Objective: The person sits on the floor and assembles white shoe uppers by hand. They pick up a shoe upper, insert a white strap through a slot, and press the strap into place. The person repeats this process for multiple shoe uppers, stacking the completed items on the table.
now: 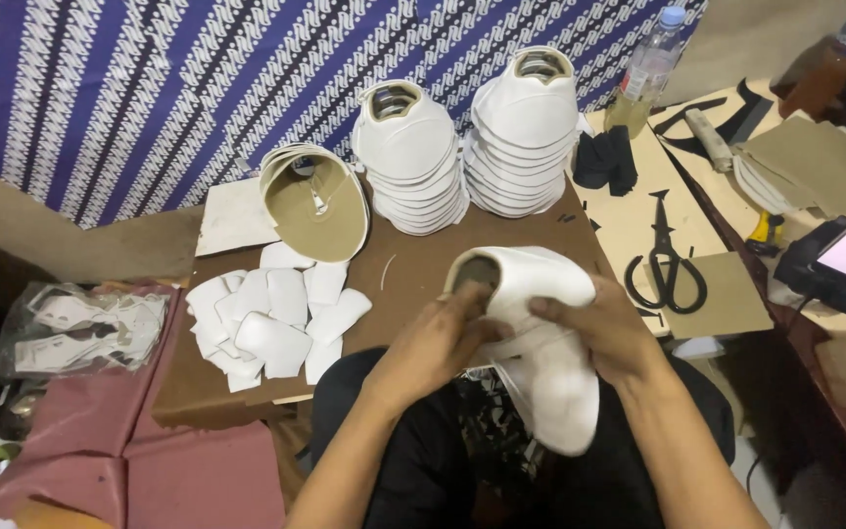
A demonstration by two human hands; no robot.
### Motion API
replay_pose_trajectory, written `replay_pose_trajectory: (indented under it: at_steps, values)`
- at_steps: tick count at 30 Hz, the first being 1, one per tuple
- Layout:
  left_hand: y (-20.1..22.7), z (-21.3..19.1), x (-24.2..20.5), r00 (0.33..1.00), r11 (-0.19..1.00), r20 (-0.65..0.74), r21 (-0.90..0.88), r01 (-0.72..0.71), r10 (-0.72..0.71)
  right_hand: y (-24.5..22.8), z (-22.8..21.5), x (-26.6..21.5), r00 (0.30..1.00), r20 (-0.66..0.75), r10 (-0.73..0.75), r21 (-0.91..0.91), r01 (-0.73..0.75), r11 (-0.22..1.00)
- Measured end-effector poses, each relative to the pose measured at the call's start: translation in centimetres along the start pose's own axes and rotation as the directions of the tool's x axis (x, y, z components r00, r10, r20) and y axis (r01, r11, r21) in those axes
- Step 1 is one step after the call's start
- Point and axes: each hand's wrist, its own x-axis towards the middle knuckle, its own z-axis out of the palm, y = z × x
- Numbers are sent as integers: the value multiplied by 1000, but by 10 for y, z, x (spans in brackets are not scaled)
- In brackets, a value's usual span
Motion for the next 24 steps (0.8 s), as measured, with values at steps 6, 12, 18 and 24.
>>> replay_pose_trajectory:
  at_steps: [6,12,18,24]
  values:
    - [-29,0,-9,998,992,-16,-109,-66,65,8,-14,5,987,138,84,148,-104,983]
    - [-12,5,-13,806,971,-553,21,-240,211,3,-6,-14,986,90,-140,304,107,947]
    - [23,33,-22,909,557,-171,-827,78,-380,35,1,-24,789,247,-563,663,286,692]
    - [-50,53,2,973,-224,45,-974,-8,-228,59,3,-34,776,383,-501,434,328,839]
